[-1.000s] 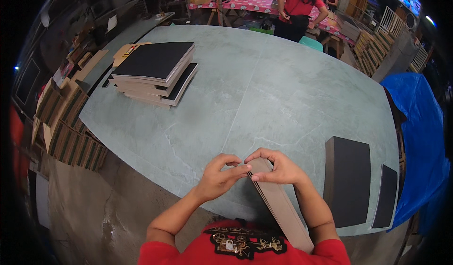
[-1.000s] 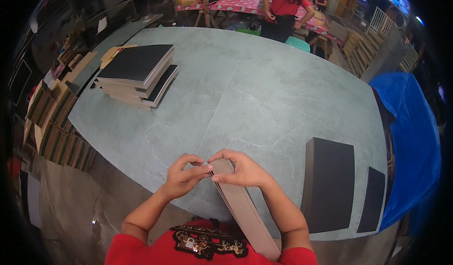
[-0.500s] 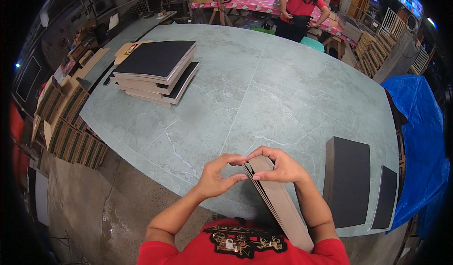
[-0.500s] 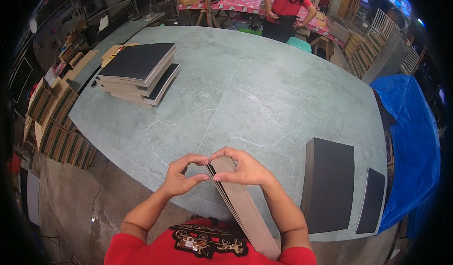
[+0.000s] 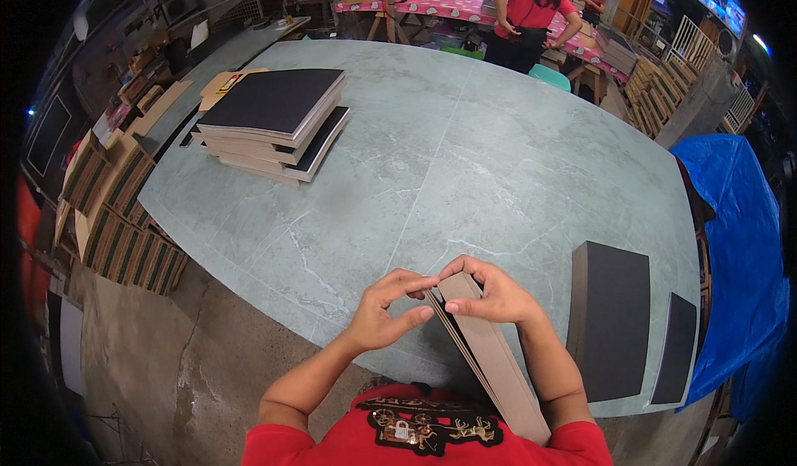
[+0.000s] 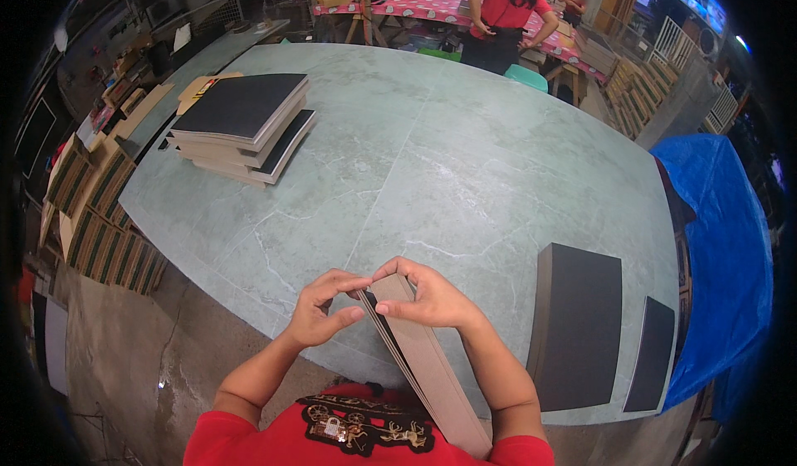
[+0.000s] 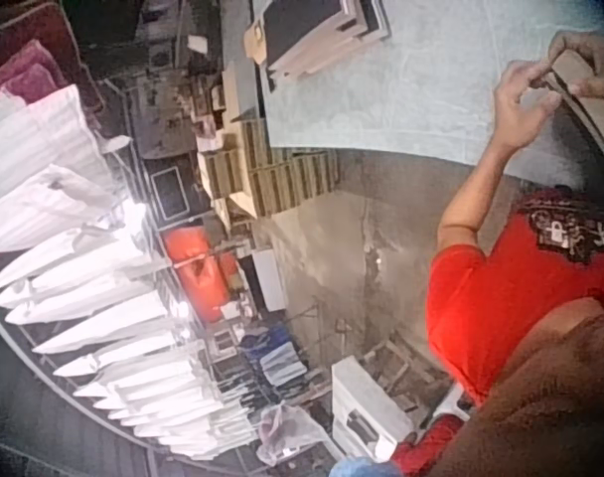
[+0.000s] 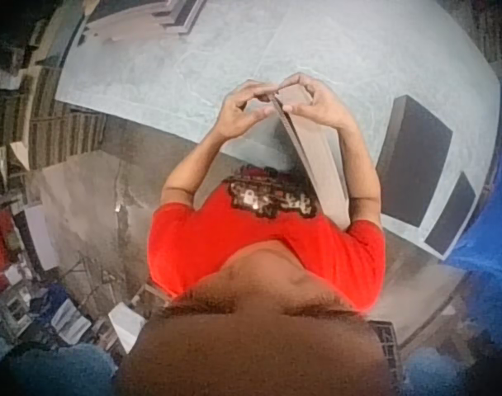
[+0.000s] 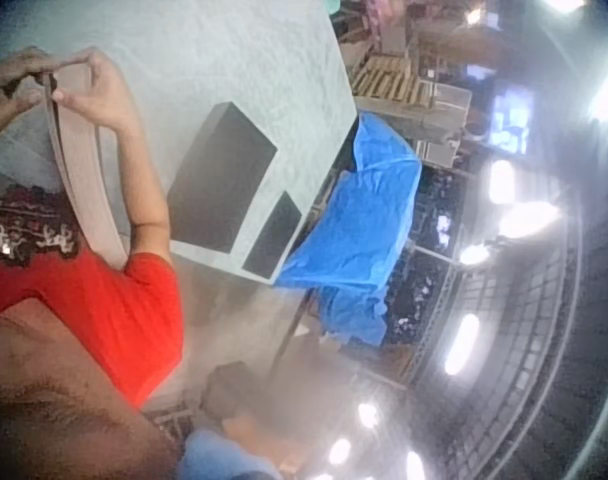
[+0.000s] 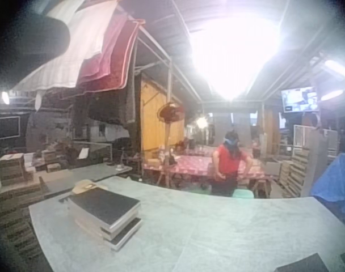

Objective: The person organizes and stacks black boards on a large table, handling them one by one to align them into stacks.

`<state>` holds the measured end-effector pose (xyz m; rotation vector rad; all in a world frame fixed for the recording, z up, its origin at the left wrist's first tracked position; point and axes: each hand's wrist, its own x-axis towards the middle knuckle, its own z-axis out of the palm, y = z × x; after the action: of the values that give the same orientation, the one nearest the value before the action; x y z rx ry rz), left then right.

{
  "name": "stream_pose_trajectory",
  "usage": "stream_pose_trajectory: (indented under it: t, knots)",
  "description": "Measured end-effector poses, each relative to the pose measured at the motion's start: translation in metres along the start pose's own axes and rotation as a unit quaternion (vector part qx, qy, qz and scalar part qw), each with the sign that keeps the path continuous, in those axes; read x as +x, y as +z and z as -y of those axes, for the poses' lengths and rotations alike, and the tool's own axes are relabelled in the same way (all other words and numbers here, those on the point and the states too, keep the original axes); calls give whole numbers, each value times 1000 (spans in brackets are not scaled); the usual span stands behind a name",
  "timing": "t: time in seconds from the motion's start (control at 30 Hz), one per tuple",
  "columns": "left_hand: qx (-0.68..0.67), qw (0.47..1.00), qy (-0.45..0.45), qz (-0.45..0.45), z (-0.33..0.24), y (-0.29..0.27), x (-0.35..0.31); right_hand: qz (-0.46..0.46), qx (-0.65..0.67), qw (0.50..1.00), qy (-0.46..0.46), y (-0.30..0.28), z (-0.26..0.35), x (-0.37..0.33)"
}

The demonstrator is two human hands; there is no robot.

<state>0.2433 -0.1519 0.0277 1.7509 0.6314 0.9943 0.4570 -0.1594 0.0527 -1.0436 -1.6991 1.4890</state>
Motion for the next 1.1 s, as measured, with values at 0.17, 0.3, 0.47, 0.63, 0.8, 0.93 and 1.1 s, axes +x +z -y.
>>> stream_pose_trajectory:
  t: [0.17, 0.3, 0.47, 0.63, 0.8, 0.93, 1.1]
  knots:
    - [2, 1000, 4, -6, -1, 0, -1, -1, 6, 1000, 10, 0, -1, 0]
    - [1, 1000, 7, -5, 1, 1, -1, -7, -11, 1000, -4, -2, -3, -1]
    - [-13, 1000, 1, -2, 2, 0, -1, -7, -1, 1000, -3, -1, 0, -1]
    - [-37, 999, 7, -12, 7, -1, -3, -9, -7, 1000, -23, -1, -4, 0]
    - [-40, 999, 7, -7, 6, -1, -1, -12, -21, 1000, -15, -3, -2, -1]
    - [-56, 998, -7, -2, 6, -1, -2, -20, -34, 998, -45, -1, -1, 0]
    - [-69, 997, -17, -6, 8, -2, -3, -6, -46, 998, -36, -4, -2, 1]
